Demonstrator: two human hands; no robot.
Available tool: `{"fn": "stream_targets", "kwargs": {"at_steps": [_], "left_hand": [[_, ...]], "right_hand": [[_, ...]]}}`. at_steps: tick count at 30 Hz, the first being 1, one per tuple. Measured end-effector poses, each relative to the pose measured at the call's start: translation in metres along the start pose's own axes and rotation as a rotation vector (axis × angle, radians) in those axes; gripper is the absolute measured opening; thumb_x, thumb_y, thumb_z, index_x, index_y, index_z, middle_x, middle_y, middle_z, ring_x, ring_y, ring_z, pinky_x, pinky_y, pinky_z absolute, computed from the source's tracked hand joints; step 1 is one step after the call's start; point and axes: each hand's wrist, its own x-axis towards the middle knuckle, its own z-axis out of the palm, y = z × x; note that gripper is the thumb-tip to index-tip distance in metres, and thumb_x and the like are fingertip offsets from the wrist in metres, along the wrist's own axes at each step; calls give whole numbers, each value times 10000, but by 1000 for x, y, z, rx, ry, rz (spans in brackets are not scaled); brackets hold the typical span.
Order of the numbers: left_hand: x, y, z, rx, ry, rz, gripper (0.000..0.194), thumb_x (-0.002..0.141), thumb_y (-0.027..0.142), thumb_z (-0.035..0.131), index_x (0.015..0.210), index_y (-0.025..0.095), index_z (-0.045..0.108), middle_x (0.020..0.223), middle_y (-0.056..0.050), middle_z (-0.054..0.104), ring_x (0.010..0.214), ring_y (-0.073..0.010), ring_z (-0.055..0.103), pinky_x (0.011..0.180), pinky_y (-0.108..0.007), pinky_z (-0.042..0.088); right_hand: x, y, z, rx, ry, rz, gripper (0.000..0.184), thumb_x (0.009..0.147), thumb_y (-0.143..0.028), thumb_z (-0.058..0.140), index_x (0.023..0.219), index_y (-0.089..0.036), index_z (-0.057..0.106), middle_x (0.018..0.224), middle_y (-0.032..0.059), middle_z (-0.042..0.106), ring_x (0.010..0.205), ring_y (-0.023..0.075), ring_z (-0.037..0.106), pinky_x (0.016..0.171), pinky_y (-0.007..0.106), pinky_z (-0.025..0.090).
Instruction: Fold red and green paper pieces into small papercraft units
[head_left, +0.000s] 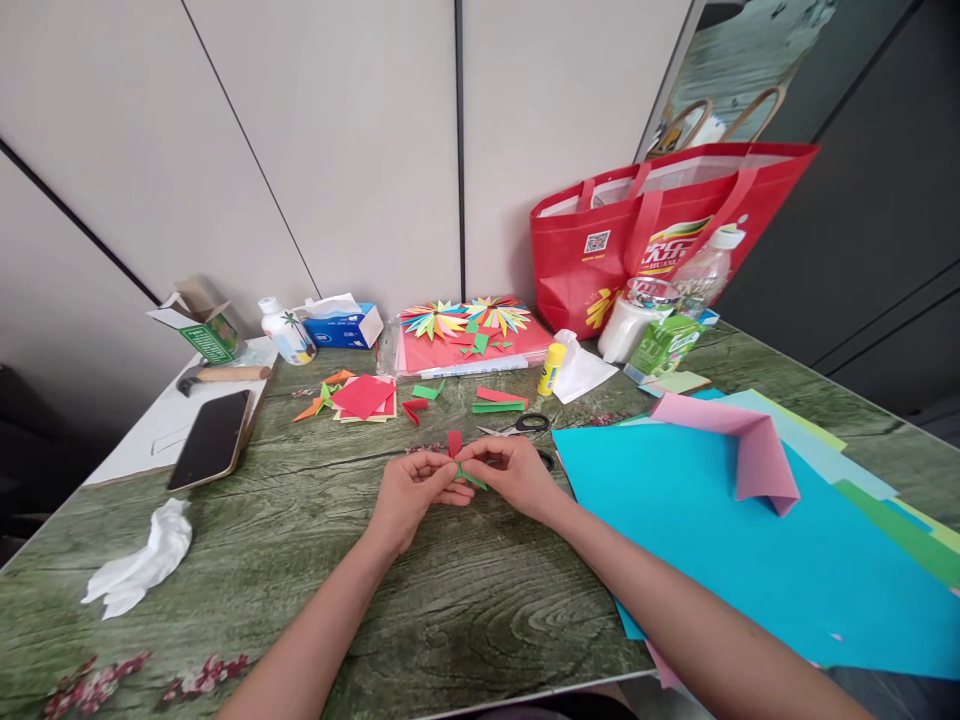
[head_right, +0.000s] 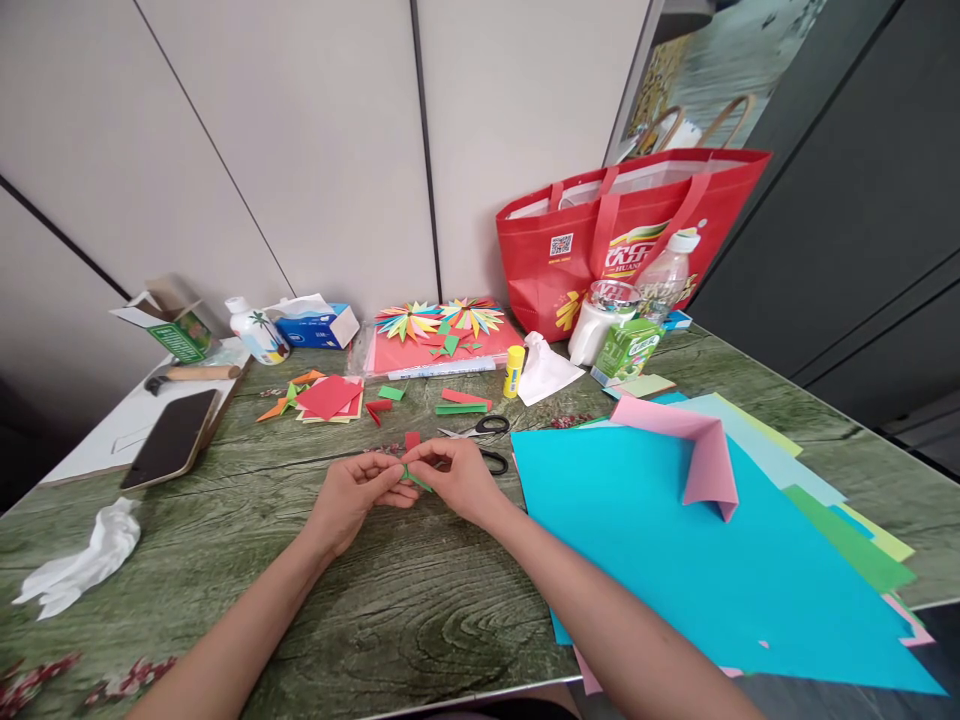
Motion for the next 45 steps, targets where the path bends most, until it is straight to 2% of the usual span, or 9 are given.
{"fn": "stream_targets", "kwargs": {"at_steps": [12,15,18,24,29,36,45], "left_hand": [[0,0,-2,25,-13,12,226,628,279,709,719,90,626,586,-67,676,526,-187,656,509,-264,539],[0,0,-2,29,-5,13,218,633,275,705,714,92,620,578,-60,671,513,-179,651,493,-249,534],[0,-1,-2,25,5,24,213,635,271,702,713,93,616,574,-57,669,507,-174,647,495,-251,536],[-2,-1,2,27,11,26,207,638,266,698,709,93,610,578,-59,671,510,-175,645,509,-266,540],[-2,-3,2,26,-48,28,211,688,287,655,758,92,618,660,-79,684,599,-194,663,591,-308,552],[1,-5,0,137,-57,68,216,695,318,631,679,104,607,579,-42,633,478,-163,626,474,-267,526],[3,-14,1,269,-34,120,215,701,335,585,617,137,572,519,1,580,423,-140,600,434,-246,510]], "right_hand": [[-2,-5,1,-6,21,-9,150,699,-292,597,730,-164,668,697,27,662,604,143,563,573,274,451],[-3,-5,2,29,31,-4,163,693,-286,604,778,-158,659,696,28,659,600,136,568,570,262,454],[-3,-3,4,64,35,15,190,685,-269,612,835,-159,648,691,23,653,583,126,564,561,252,453],[-1,1,3,28,12,-10,131,714,-275,594,735,-156,643,688,21,640,596,122,539,572,252,434],[1,1,-1,0,26,-20,154,732,-296,574,719,-148,616,685,15,616,600,118,515,576,246,409],[2,1,-2,-20,-28,-6,163,754,-298,536,731,-149,598,671,4,583,581,108,479,562,238,387],[1,2,-2,-101,-41,21,154,753,-272,517,670,-152,567,621,-10,555,560,105,462,543,232,366]]}}
